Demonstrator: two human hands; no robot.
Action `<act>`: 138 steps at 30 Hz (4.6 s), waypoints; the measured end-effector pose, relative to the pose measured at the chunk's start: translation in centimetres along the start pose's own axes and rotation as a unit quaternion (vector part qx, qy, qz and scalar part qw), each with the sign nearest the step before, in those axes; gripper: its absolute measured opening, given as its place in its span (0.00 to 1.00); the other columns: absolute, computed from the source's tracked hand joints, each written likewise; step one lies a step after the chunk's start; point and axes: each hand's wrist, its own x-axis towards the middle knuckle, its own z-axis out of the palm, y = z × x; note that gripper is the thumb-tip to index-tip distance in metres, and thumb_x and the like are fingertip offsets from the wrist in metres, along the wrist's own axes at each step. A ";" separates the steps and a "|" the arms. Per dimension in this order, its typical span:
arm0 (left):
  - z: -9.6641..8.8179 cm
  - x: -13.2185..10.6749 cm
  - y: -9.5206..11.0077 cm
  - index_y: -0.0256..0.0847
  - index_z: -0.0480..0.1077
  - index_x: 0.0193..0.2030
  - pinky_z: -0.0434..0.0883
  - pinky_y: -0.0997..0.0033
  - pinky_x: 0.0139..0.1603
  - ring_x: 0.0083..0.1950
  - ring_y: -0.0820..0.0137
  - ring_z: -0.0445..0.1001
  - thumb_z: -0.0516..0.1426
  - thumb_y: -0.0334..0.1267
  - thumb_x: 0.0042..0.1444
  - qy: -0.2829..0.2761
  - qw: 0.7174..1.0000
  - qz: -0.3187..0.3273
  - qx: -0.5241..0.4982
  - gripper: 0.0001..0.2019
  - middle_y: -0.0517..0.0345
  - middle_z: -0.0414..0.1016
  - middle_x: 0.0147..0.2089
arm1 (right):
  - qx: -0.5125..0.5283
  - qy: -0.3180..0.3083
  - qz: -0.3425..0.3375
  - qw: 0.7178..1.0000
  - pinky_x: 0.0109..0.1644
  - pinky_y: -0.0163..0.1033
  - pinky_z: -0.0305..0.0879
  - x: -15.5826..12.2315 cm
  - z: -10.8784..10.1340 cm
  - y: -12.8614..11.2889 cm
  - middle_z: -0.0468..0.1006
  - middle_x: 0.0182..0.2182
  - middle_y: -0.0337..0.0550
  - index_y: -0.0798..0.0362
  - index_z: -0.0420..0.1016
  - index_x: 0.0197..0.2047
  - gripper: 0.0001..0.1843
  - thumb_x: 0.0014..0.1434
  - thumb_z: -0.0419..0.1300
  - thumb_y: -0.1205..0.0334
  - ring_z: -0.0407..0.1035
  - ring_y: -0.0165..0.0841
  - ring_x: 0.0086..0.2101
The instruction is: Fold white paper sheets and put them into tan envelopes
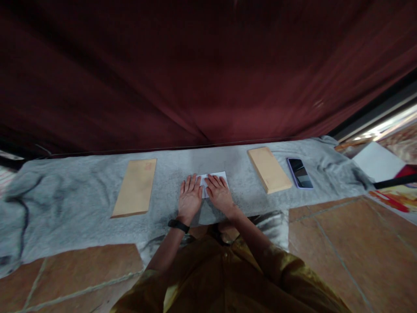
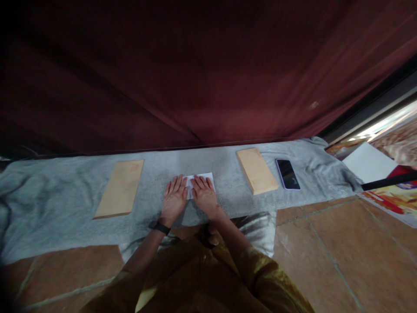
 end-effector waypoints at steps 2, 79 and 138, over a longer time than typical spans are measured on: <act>-0.1 0.0 0.0 0.40 0.59 0.72 0.53 0.48 0.75 0.77 0.57 0.52 0.44 0.41 0.70 -0.001 1.000 -0.001 0.000 0.26 0.50 0.58 0.74 | -0.005 0.002 0.009 1.000 0.73 0.54 0.48 -0.1 -0.3 0.6 0.64 0.69 0.46 0.51 0.66 0.68 0.23 0.72 0.49 0.59 0.57 0.41 0.67; -1.7 -5.2 4.8 0.37 0.60 0.71 0.55 0.50 0.76 0.76 0.58 0.52 0.45 0.45 0.71 -0.058 0.990 0.126 -0.017 0.26 0.50 0.59 0.74 | 0.010 -0.060 0.011 0.998 0.74 0.55 0.45 -2.3 -3.4 7.0 0.58 0.71 0.51 0.52 0.58 0.72 0.35 0.67 0.57 0.49 0.51 0.43 0.70; 0.5 1.7 3.7 0.32 0.54 0.74 0.49 0.53 0.76 0.77 0.60 0.50 0.41 0.42 0.71 -0.055 0.997 0.059 0.017 0.28 0.47 0.54 0.76 | 0.031 0.020 -0.007 0.999 0.74 0.55 0.46 -2.1 -2.3 5.0 0.67 0.67 0.48 0.53 0.66 0.68 0.24 0.71 0.50 0.59 0.57 0.40 0.67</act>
